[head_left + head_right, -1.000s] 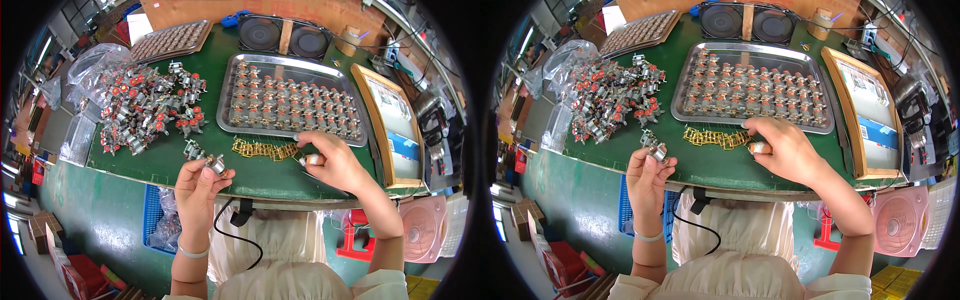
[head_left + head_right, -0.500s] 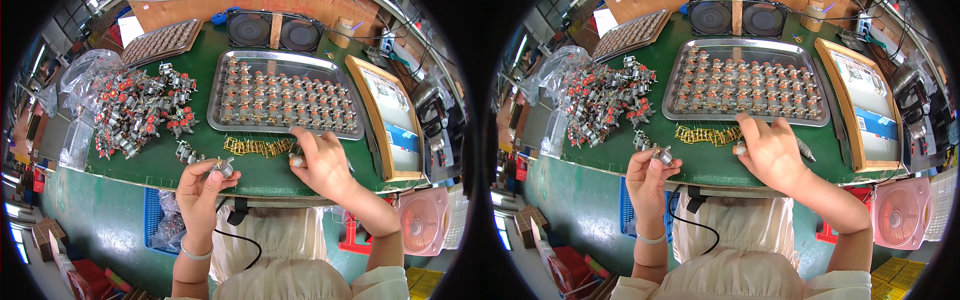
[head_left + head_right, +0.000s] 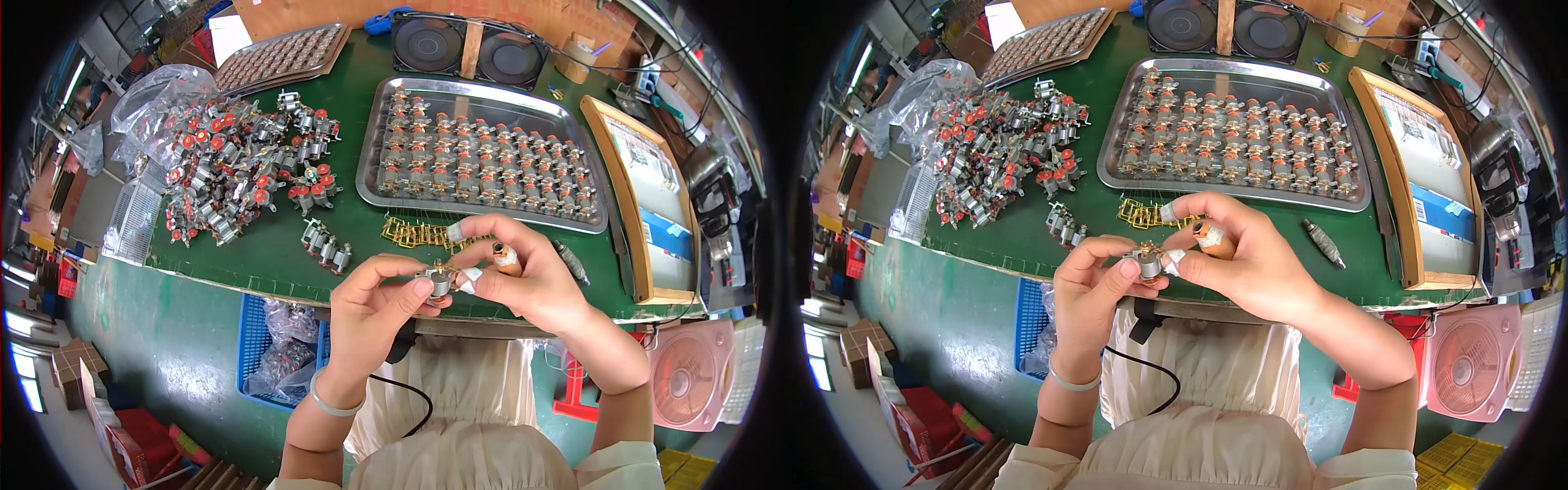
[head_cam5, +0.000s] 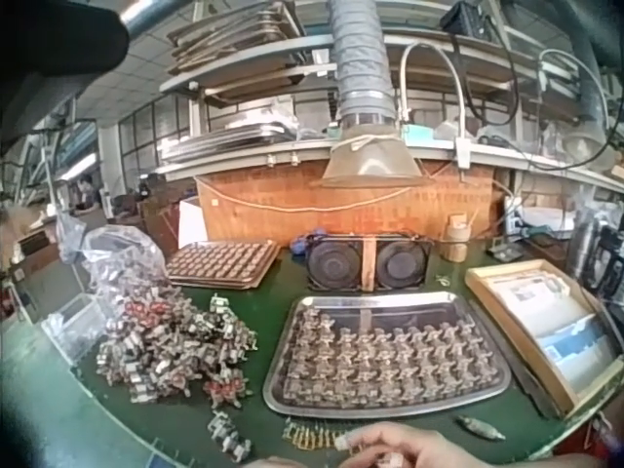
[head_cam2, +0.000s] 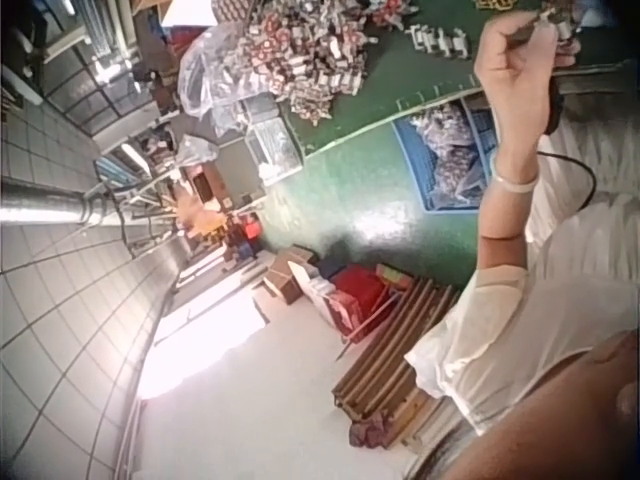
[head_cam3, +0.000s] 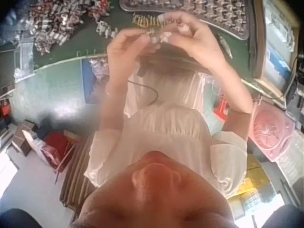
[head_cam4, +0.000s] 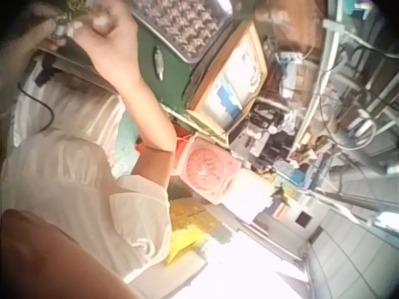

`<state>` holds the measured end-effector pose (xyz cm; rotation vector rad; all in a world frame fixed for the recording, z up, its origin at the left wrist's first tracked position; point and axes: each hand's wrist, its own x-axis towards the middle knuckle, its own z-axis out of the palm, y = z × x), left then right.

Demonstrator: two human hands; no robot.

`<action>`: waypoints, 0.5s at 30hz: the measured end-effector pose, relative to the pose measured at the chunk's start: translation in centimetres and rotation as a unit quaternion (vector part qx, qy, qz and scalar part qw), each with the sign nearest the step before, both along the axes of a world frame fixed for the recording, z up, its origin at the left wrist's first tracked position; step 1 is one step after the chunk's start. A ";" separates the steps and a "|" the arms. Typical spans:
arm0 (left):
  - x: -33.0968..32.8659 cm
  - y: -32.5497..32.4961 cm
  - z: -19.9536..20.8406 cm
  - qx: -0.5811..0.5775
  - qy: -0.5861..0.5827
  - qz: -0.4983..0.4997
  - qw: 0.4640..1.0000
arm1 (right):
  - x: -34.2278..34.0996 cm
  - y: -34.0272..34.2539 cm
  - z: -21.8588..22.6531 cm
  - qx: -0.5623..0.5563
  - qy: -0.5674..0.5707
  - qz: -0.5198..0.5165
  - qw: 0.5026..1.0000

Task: Assembling small electronic components using a soldering tool and tweezers at a workbench.

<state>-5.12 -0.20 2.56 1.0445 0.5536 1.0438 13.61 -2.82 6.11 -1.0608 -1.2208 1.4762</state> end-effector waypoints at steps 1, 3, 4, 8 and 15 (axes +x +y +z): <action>-0.2 -0.1 0.1 0.001 0.002 0.004 1.000 | -0.4 0.0 -0.1 0.000 0.017 0.003 1.000; -0.6 -0.3 0.1 -0.021 -0.007 0.012 1.000 | -1.1 0.0 -0.4 -0.001 0.064 0.005 0.998; -0.6 -0.2 0.2 -0.021 -0.007 0.012 1.000 | -1.3 0.0 -0.3 -0.001 0.063 0.005 0.998; -0.4 -0.3 0.4 -0.010 -0.004 0.046 0.999 | -1.7 -0.1 -0.1 -0.039 0.076 -0.019 0.996; -0.1 -0.4 0.6 0.006 0.001 0.080 0.997 | -2.8 -0.1 0.2 -0.035 0.089 -0.058 0.994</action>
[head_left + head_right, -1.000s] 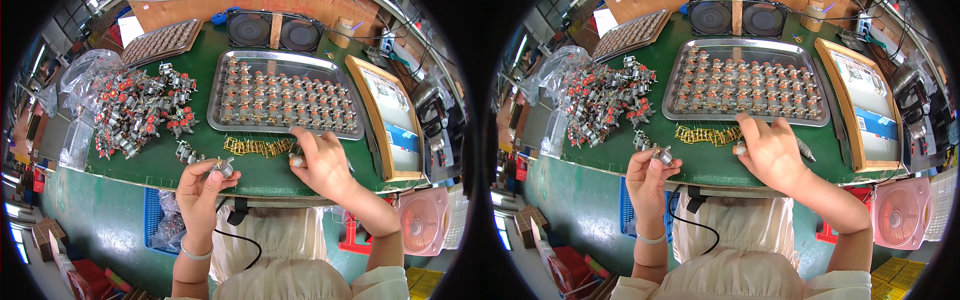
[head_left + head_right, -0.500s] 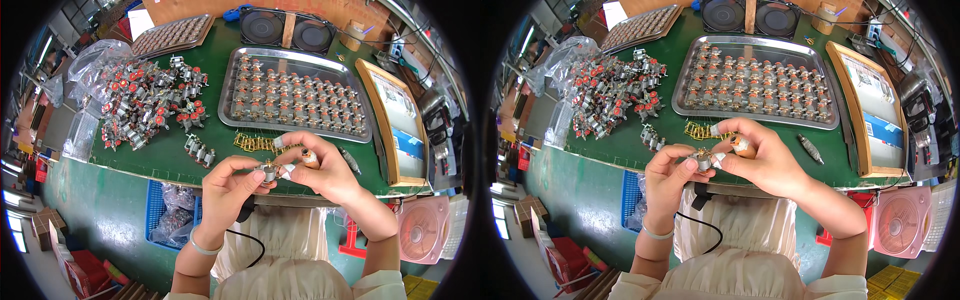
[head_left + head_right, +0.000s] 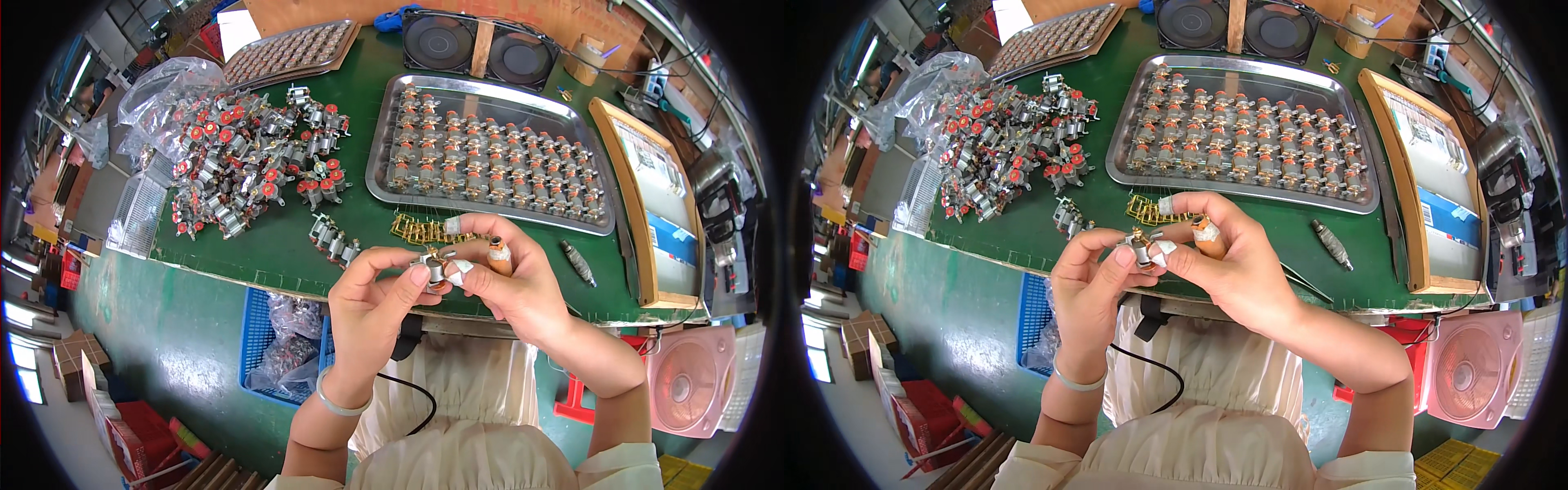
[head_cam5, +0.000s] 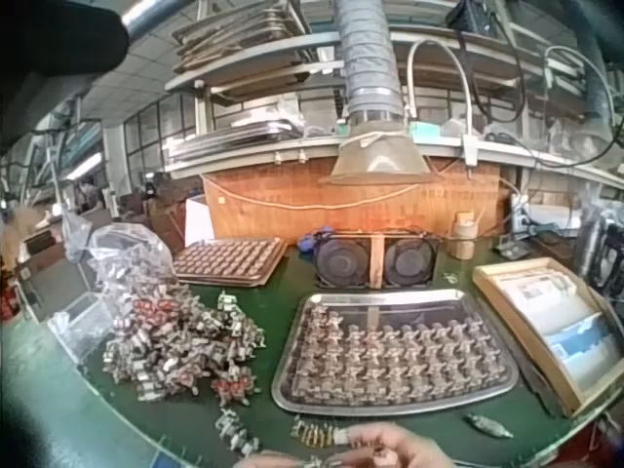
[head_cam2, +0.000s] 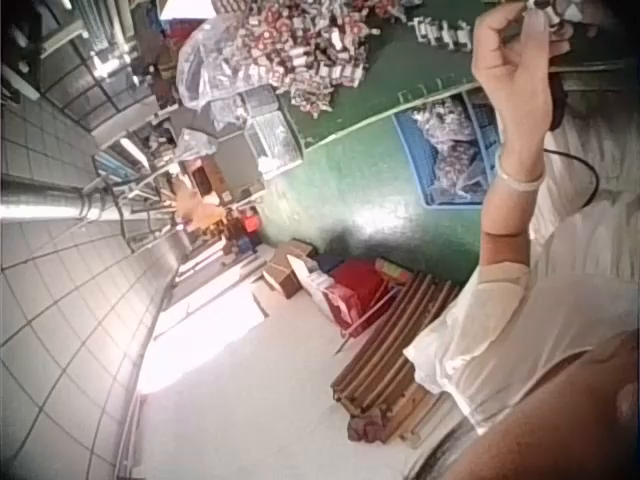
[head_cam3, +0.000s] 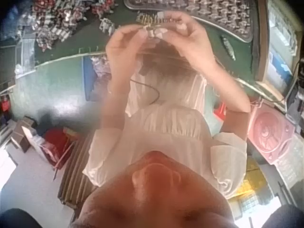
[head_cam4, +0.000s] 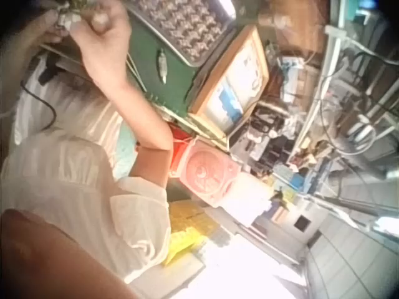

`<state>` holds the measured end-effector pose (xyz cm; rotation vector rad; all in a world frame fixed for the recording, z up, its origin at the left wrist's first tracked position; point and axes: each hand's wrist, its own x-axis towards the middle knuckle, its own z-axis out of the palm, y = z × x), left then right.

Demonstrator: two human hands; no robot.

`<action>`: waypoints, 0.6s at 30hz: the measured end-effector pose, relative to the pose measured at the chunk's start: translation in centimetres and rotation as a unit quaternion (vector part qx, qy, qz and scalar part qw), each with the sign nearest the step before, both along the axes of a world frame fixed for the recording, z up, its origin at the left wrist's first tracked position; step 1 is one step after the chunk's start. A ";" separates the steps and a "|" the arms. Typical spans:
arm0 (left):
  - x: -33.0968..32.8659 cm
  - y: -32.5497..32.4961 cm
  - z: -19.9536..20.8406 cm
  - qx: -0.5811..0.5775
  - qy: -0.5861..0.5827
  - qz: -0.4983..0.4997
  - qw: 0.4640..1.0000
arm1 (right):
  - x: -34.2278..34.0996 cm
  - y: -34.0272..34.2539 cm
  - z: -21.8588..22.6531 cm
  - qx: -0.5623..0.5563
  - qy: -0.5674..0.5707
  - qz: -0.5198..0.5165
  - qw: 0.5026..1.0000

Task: Assembling small electronic components using a soldering tool and tweezers at a workbench.

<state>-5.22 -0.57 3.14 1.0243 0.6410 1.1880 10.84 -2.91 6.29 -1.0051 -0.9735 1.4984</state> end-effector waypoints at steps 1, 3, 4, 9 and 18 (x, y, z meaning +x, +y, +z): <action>0.1 0.0 0.0 0.000 0.000 0.000 1.000 | -0.1 0.0 0.0 0.000 0.000 0.000 1.000; 0.3 -0.1 -0.1 0.002 -0.013 0.002 1.000 | -0.2 0.0 0.0 -0.008 -0.011 -0.016 1.000; 0.3 -0.1 -0.1 0.002 -0.012 0.003 1.000 | -0.2 0.0 -0.1 -0.008 -0.010 -0.015 1.000; 0.2 -0.1 -0.2 0.003 -0.011 0.009 1.000 | 0.0 0.1 -0.5 -0.008 0.010 0.007 1.000; 0.1 -0.1 -0.2 -0.014 -0.020 -0.005 1.000 | -0.2 0.1 -0.2 -0.015 -0.002 -0.003 1.000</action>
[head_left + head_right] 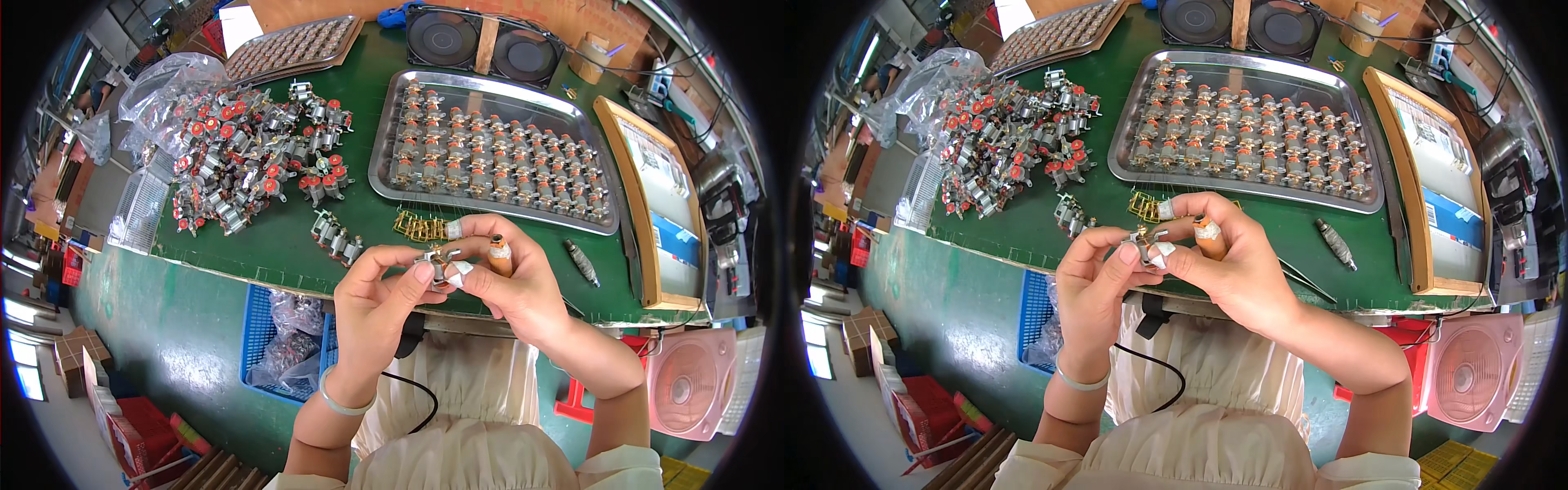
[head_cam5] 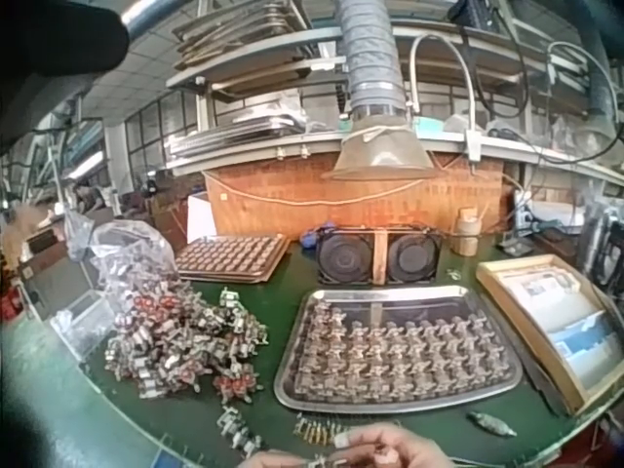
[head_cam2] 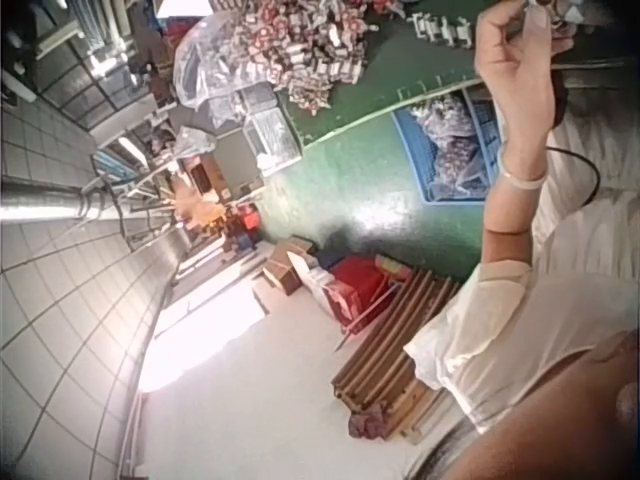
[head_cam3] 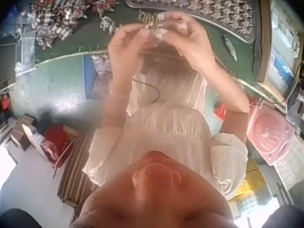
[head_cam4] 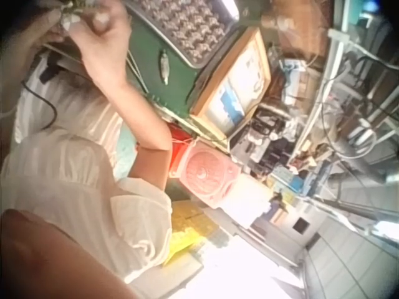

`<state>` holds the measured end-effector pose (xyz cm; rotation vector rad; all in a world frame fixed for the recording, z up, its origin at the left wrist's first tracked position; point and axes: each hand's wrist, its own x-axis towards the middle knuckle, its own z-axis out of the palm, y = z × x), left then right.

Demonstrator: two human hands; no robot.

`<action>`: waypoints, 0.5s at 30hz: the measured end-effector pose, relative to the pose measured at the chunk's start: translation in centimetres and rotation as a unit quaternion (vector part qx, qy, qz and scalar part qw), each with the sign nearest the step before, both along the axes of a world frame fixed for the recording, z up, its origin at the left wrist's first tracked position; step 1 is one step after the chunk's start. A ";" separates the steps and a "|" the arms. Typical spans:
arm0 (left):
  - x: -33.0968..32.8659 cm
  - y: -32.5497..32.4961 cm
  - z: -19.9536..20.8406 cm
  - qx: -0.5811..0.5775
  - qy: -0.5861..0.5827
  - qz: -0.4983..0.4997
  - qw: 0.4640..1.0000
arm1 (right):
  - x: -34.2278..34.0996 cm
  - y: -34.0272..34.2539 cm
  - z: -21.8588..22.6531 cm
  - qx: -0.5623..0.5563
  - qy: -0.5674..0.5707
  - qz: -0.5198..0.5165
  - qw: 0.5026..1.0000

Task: Assembling small electronic components using a soldering tool and tweezers at a workbench.

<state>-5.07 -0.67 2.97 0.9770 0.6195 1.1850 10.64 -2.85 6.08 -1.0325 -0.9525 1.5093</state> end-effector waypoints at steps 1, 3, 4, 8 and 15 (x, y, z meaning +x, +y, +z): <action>-0.1 0.0 -0.1 -0.001 0.000 0.001 1.000 | 0.0 0.0 0.0 -0.001 0.000 0.001 1.000; -0.3 -0.1 -0.2 0.005 0.013 0.006 1.000 | -0.1 0.1 -0.1 -0.005 -0.023 0.004 1.000; -0.4 -0.2 -0.2 0.004 0.013 0.008 1.000 | -0.1 0.1 -0.2 -0.006 -0.023 0.006 1.000; -1.2 -0.8 -0.7 -0.004 0.015 0.003 1.000 | -0.5 -0.3 -1.3 0.041 -0.034 0.007 0.999; -3.2 -1.5 -1.3 0.023 0.009 -0.006 1.000 | -1.8 -0.9 -2.2 0.099 -0.103 -0.001 0.990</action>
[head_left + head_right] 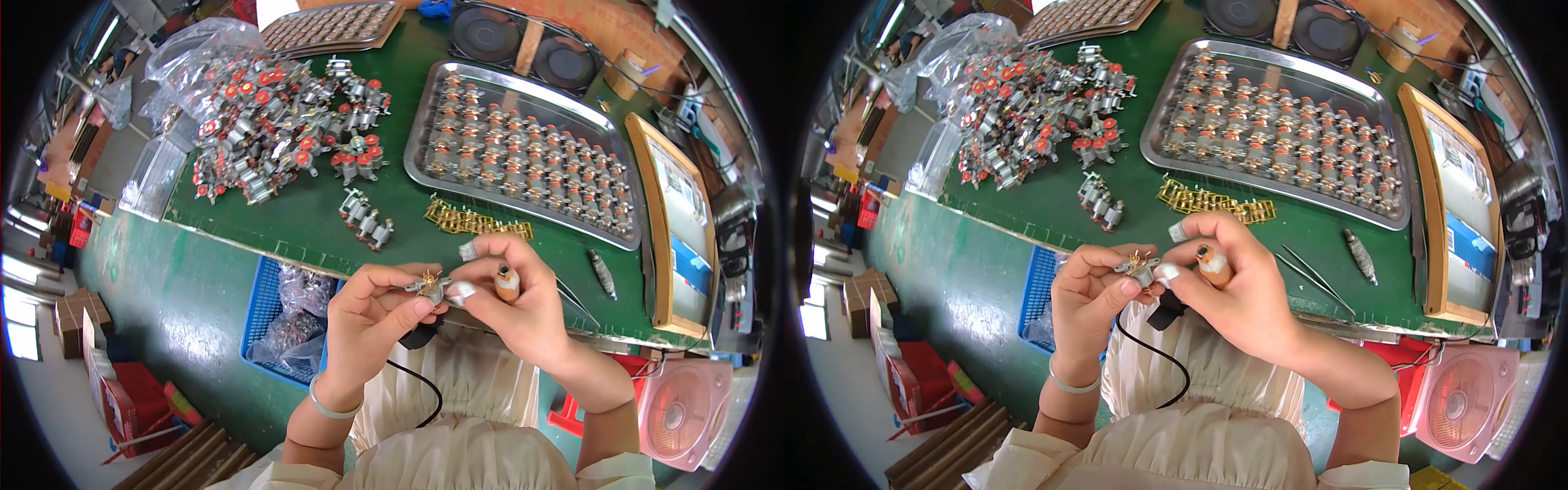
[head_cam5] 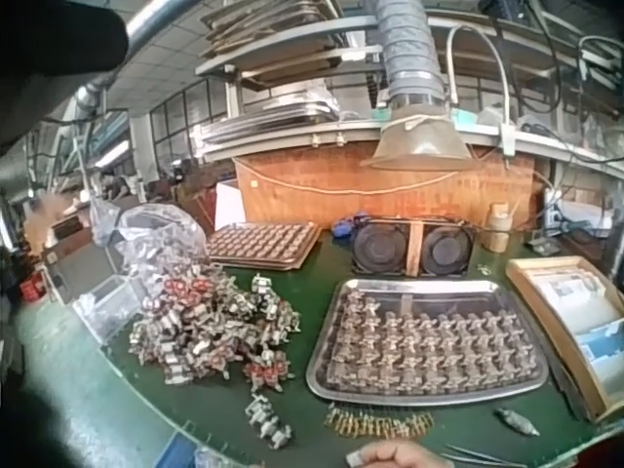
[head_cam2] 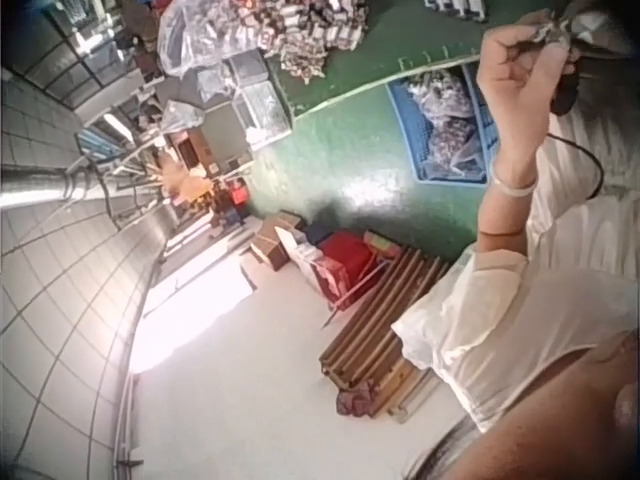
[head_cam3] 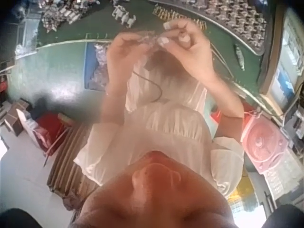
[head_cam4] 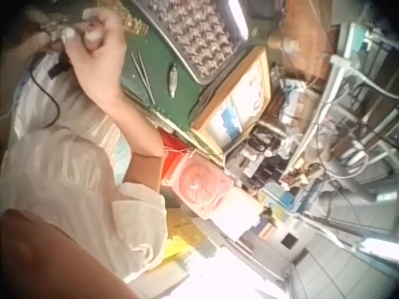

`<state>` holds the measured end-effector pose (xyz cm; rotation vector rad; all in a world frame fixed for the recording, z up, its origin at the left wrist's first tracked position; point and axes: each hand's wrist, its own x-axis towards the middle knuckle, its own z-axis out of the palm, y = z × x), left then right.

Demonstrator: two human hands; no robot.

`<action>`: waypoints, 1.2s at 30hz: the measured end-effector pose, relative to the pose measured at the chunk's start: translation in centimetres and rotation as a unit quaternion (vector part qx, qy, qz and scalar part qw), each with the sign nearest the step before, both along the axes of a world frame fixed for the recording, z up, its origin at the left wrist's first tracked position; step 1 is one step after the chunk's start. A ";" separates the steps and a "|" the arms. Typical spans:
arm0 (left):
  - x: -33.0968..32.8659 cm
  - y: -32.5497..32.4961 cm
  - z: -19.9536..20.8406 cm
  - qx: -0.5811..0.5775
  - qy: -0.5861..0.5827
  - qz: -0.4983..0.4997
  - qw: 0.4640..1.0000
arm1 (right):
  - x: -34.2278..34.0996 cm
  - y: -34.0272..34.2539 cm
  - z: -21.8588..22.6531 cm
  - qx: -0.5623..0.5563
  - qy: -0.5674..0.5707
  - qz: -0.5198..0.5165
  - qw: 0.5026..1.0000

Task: Assembling small electronic components using a soldering tool and tweezers at a workbench.

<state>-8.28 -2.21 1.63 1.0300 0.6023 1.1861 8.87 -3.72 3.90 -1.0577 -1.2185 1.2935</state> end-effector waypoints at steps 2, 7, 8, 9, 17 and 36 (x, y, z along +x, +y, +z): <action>-1.2 -0.3 -0.5 -0.007 -0.003 0.008 1.000 | 0.0 0.0 0.2 0.007 -0.014 0.013 1.000; -1.9 -0.7 -0.7 -0.035 -0.008 0.041 0.998 | 3.0 -0.2 0.1 0.146 -0.254 0.027 0.956; -1.6 -0.6 -0.8 -0.033 -0.011 0.041 0.999 | 4.0 -0.3 -0.1 0.124 -0.269 0.042 0.954; -1.3 -0.5 -0.8 -0.027 -0.010 0.036 0.999 | 5.0 -0.7 -0.5 0.126 -0.272 0.042 0.953; 0.1 -0.7 -1.1 -0.098 -0.154 0.036 0.983 | 0.9 -2.8 -2.2 0.208 -0.126 0.006 0.970; 2.6 -0.9 -0.4 -0.053 -0.166 0.158 0.972 | -0.9 -3.5 -2.9 0.048 0.031 -0.038 0.998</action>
